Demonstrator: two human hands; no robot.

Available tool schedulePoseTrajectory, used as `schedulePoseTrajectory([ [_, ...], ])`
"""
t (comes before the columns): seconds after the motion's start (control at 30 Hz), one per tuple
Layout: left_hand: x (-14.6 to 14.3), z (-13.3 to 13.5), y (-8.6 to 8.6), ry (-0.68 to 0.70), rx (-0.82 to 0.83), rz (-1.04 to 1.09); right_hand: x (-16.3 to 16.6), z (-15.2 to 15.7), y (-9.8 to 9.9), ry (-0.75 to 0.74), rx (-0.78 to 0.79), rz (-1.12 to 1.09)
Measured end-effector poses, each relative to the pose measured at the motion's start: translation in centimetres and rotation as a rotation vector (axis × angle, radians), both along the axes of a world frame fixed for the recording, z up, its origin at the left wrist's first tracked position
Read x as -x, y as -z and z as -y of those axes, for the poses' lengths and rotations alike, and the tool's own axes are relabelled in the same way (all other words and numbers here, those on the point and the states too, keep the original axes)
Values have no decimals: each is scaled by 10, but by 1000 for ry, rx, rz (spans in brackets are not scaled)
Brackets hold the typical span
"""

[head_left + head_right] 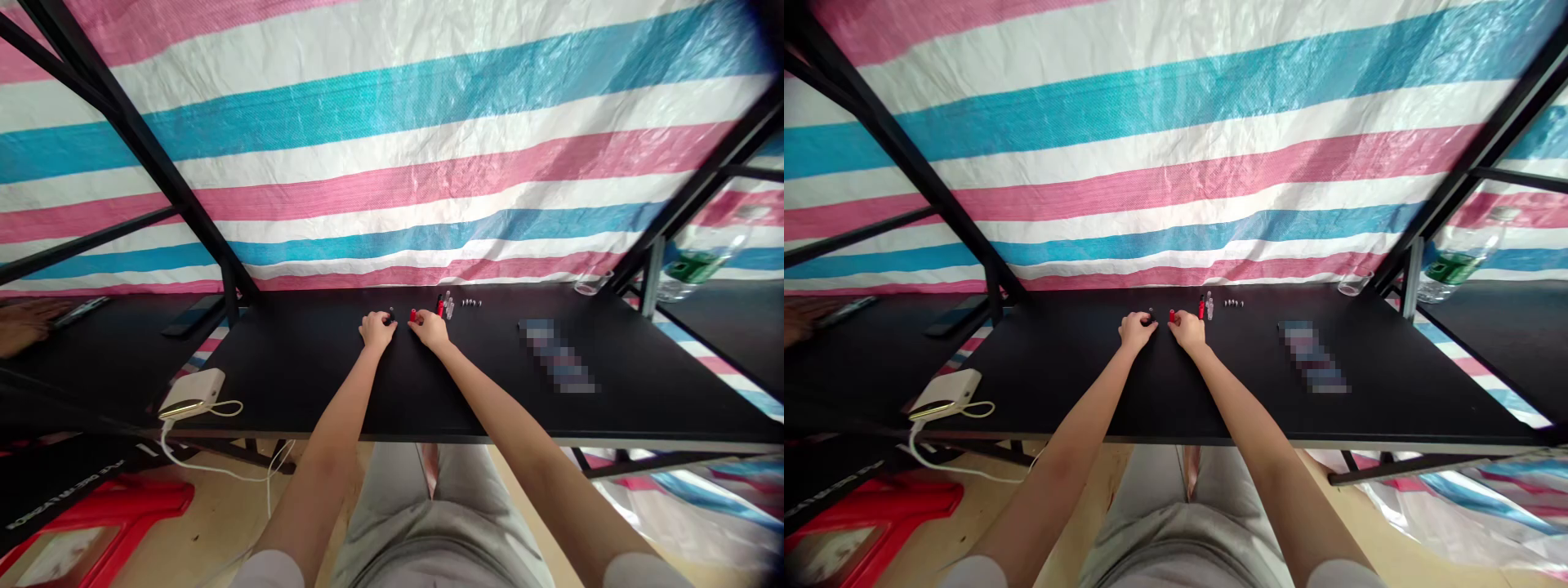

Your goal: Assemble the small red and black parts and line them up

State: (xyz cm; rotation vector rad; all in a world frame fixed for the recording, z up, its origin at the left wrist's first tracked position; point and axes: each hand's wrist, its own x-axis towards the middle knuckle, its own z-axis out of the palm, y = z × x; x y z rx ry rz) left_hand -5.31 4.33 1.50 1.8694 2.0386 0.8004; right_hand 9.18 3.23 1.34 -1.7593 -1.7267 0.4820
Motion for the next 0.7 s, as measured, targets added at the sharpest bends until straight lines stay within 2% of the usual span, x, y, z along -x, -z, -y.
schedulePoseTrajectory([
  [0.17,0,-6,4,18,-8,-78,16,-9,-2,-6,36,102],
  [0.43,1,-12,8,19,-10,-75,24,-19,1,-13,74,145],
  [0.7,-2,-8,-2,9,37,-53,25,-22,1,-13,96,161],
])
